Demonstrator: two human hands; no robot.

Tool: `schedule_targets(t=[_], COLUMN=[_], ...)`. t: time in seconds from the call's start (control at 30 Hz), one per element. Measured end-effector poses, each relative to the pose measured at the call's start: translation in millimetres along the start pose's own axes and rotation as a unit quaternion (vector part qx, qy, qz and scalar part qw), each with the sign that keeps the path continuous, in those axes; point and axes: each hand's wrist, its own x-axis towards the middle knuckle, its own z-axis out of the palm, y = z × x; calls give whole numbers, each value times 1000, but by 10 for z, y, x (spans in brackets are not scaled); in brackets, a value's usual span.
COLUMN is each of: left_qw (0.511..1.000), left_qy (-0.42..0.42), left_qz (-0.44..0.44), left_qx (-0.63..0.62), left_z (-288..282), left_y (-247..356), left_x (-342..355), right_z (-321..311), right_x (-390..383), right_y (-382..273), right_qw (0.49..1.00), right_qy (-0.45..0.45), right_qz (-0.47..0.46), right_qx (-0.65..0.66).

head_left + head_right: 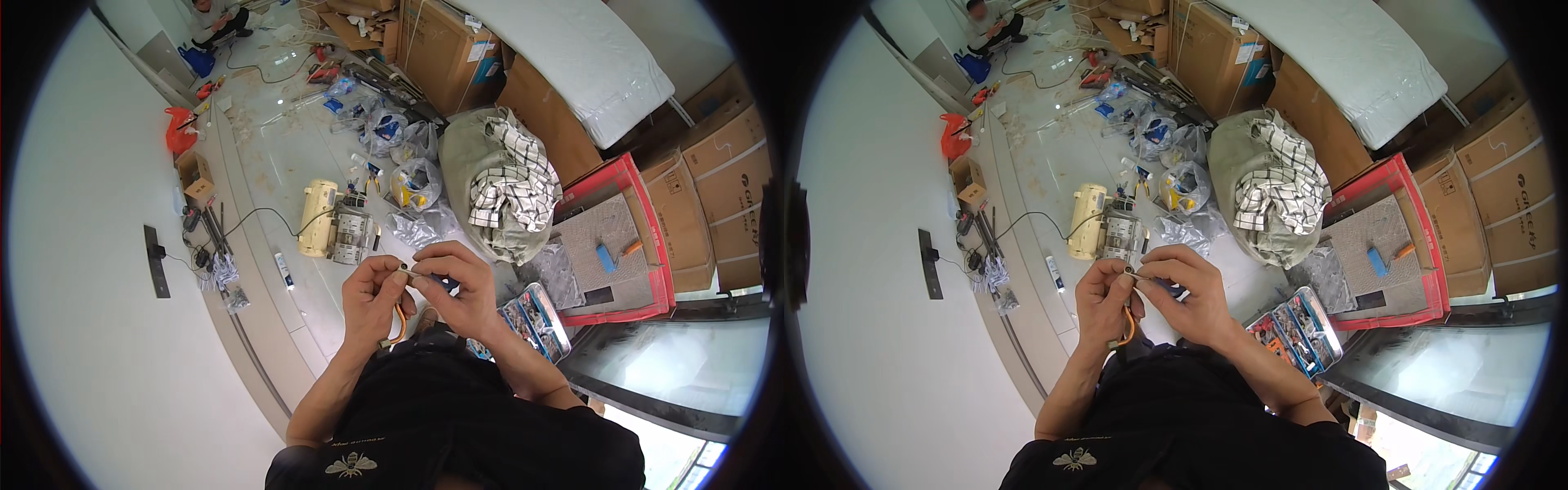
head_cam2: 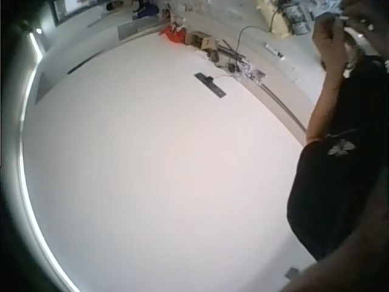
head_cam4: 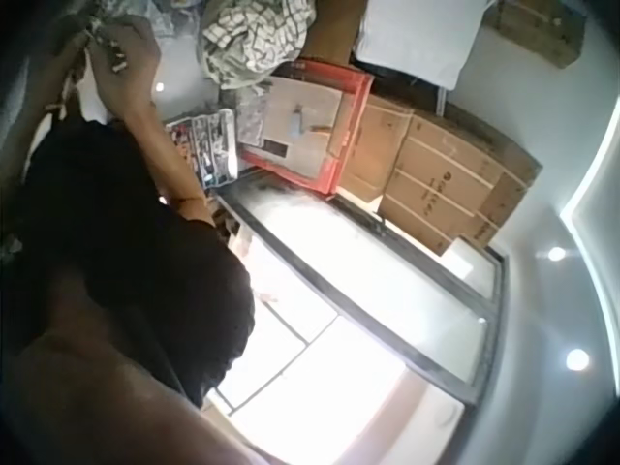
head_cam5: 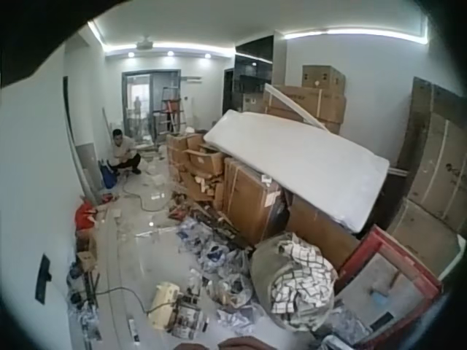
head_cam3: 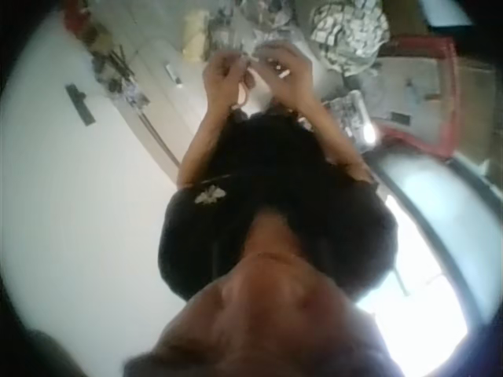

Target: The person removes a small pipe fitting from an air compressor, retrieves thread seal tape from a toolbox, and wraps the tape around the threaded end of the pipe fitting.

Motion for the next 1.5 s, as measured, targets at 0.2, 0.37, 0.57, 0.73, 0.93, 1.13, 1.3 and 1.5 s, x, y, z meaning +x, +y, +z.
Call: schedule_targets(t=[0.2, 0.37, 0.57, 0.73, 0.93, 1.13, 1.3, 1.5], left_qw=[993, 985, 960, 939, 887, 866, 861, 943], left_qy=[-32, -57, -113, -148, -225, -266, -279, -49], left_qz=[-54, -101, -175, -213, -289, -297, -271, -266], left_qx=[-99, -131, -188, -227, -282, -303, -328, -193], left_z=[-39, -78, -132, -220, -289, -312, -327, -532], left_y=[4, 60, 90, 44, 17, -99, -109, -377], left_x=[53, 46, 47, 61, 137, 219, 221, 68], right_z=[-52, -135, -218, -248, -268, -243, -211, -209], right_x=[57, 111, 176, 189, 193, 184, 208, 148], right_y=[43, 67, 59, 56, 17, 114, 141, 150], right_qw=[991, 992, 988, 981, 974, 969, 965, 972], right_qy=[-17, -71, -108, -142, -184, -194, -170, -88], right_qz=[67, 47, 47, 49, 23, 33, 48, 120], right_qx=[113, 96, 101, 124, 129, 148, 192, 179])
